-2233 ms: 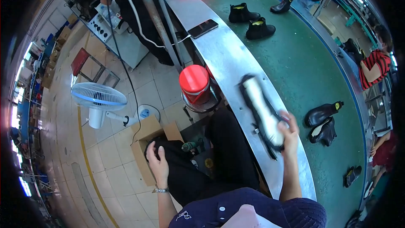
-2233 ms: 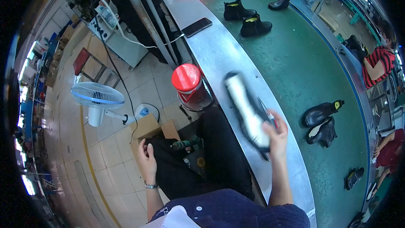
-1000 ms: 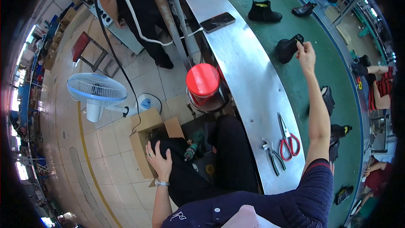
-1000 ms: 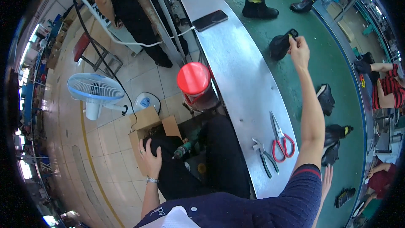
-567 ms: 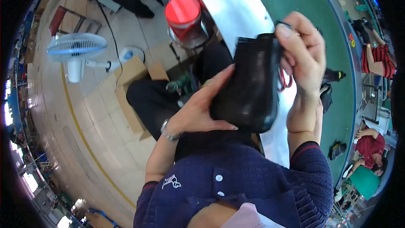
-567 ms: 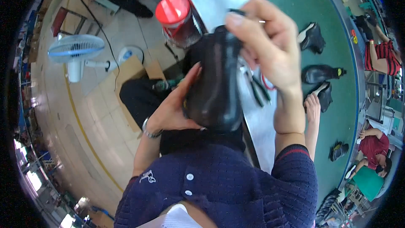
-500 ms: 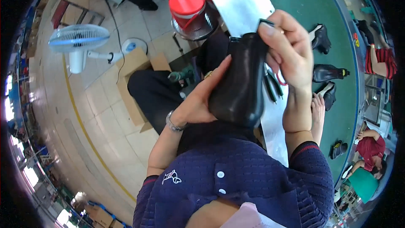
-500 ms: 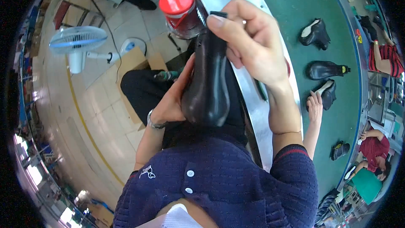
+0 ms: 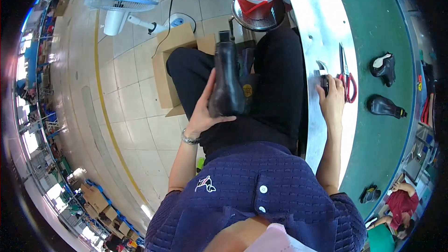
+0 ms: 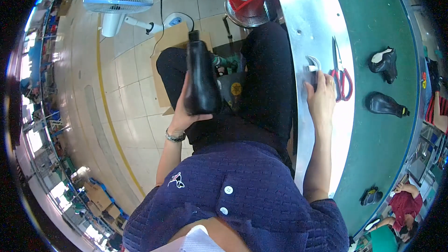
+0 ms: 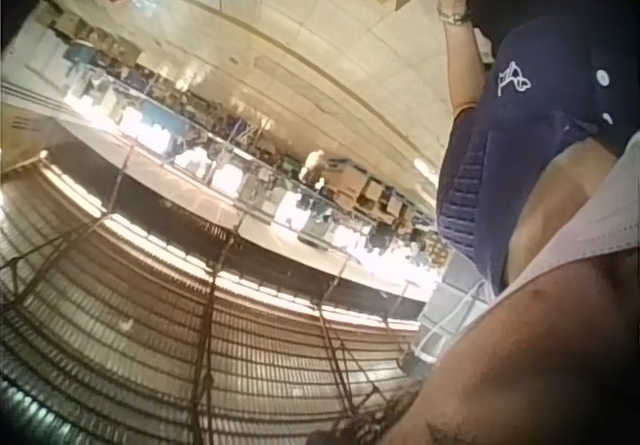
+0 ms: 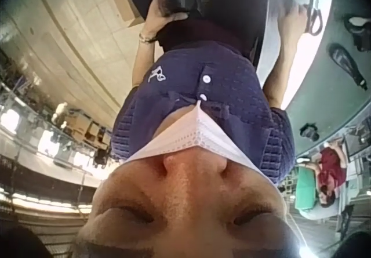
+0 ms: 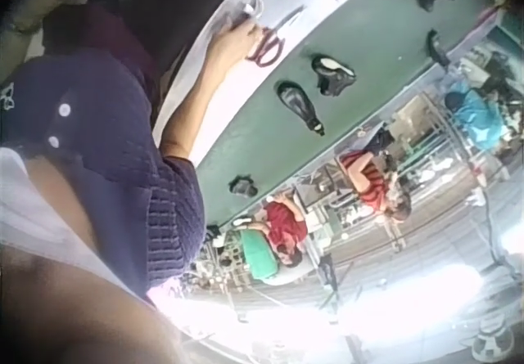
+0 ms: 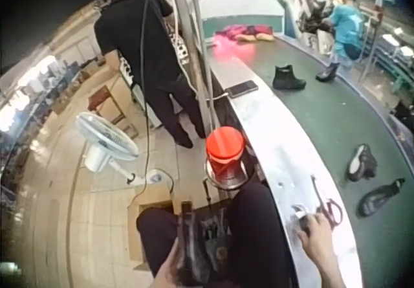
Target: Assemble and inspect leather shoes using various hand tools.
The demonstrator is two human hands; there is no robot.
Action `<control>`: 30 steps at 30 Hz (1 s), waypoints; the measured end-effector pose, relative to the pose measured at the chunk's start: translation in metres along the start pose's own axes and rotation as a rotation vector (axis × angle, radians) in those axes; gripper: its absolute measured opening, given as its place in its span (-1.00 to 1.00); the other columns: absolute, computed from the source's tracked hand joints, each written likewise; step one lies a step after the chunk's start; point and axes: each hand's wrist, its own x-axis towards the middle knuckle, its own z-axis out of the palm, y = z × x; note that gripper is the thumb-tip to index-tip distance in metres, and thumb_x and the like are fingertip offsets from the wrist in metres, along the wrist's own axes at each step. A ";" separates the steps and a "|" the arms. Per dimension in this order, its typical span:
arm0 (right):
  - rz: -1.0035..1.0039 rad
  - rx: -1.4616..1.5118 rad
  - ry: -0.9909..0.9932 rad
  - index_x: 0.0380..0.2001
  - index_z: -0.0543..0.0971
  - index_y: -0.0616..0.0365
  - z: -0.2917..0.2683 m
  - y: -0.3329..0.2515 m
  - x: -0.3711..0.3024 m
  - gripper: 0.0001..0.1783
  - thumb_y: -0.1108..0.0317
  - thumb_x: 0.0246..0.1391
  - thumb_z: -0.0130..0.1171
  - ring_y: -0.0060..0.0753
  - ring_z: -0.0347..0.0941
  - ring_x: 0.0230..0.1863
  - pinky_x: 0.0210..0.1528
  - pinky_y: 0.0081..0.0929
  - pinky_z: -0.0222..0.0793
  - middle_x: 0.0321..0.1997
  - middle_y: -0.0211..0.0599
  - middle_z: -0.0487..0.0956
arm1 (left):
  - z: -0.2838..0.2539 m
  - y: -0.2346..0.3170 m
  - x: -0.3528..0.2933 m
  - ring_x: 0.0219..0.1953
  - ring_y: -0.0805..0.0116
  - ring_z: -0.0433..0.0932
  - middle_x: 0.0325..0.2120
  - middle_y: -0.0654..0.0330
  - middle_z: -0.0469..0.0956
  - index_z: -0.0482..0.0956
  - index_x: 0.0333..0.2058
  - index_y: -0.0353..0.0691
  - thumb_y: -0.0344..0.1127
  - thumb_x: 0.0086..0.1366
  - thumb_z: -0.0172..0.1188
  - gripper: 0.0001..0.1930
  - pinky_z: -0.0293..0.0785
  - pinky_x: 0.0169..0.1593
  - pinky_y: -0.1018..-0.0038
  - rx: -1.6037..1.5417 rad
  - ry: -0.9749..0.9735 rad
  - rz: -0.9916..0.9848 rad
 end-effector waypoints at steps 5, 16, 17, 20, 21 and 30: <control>0.097 -0.107 0.093 0.14 0.41 0.17 0.014 0.021 -0.016 -0.43 0.26 0.07 0.27 0.04 0.39 0.06 0.03 -0.12 0.38 0.08 0.04 0.41 | -0.045 -0.012 -0.040 -0.08 0.43 0.49 -0.03 0.24 0.49 0.24 0.25 -0.22 -0.38 0.04 0.44 -0.20 0.39 0.07 0.42 -0.404 0.247 -0.510; 0.438 0.993 -0.337 -0.07 0.50 0.26 -0.019 0.005 -0.005 -0.49 0.14 -0.04 0.26 -0.55 0.43 -0.38 -0.29 -0.60 0.31 -0.40 -0.33 0.55 | -0.011 0.040 0.021 0.03 0.40 0.45 0.06 0.13 0.44 0.18 0.27 -0.23 0.00 0.27 0.25 -0.27 0.39 0.09 0.43 -0.446 0.229 -0.607; 0.519 1.130 -0.431 -0.02 0.45 0.26 -0.029 -0.011 -0.006 -0.44 0.18 -0.06 0.29 -0.57 0.45 -0.42 -0.35 -0.65 0.34 -0.37 -0.27 0.57 | -0.009 0.038 0.026 0.05 0.39 0.43 0.07 0.12 0.43 0.16 0.29 -0.23 0.02 0.29 0.21 -0.27 0.36 0.11 0.43 -0.439 0.233 -0.596; 0.355 1.578 -0.719 0.12 0.34 0.27 -0.039 -0.058 -0.007 -0.25 0.30 -0.19 0.36 -0.51 0.47 -0.71 -0.72 -0.78 0.29 -0.31 -0.02 0.62 | -0.006 0.014 0.028 0.14 0.34 0.36 0.15 0.09 0.36 0.12 0.31 -0.23 0.03 0.34 0.14 -0.28 0.22 0.22 0.44 -0.410 0.207 -0.541; 0.319 1.506 -0.859 0.20 0.30 0.27 -0.051 -0.075 -0.001 -0.19 0.32 -0.18 0.34 -0.48 0.50 -0.71 -0.74 -0.77 0.28 -0.30 -0.02 0.63 | -0.005 0.011 0.026 0.14 0.34 0.36 0.15 0.09 0.36 0.12 0.31 -0.23 0.03 0.34 0.14 -0.28 0.22 0.22 0.44 -0.421 0.211 -0.538; 0.097 1.239 -1.227 0.45 -0.16 -0.06 -0.074 -0.182 0.023 -0.24 0.50 0.29 -0.11 -0.06 0.51 0.08 0.01 -0.36 0.48 0.14 0.21 0.44 | -0.018 0.009 0.046 0.08 0.11 0.47 0.07 -0.01 0.45 0.36 0.16 -0.30 -0.23 0.31 0.12 -0.52 0.35 0.13 0.40 0.206 0.443 -0.074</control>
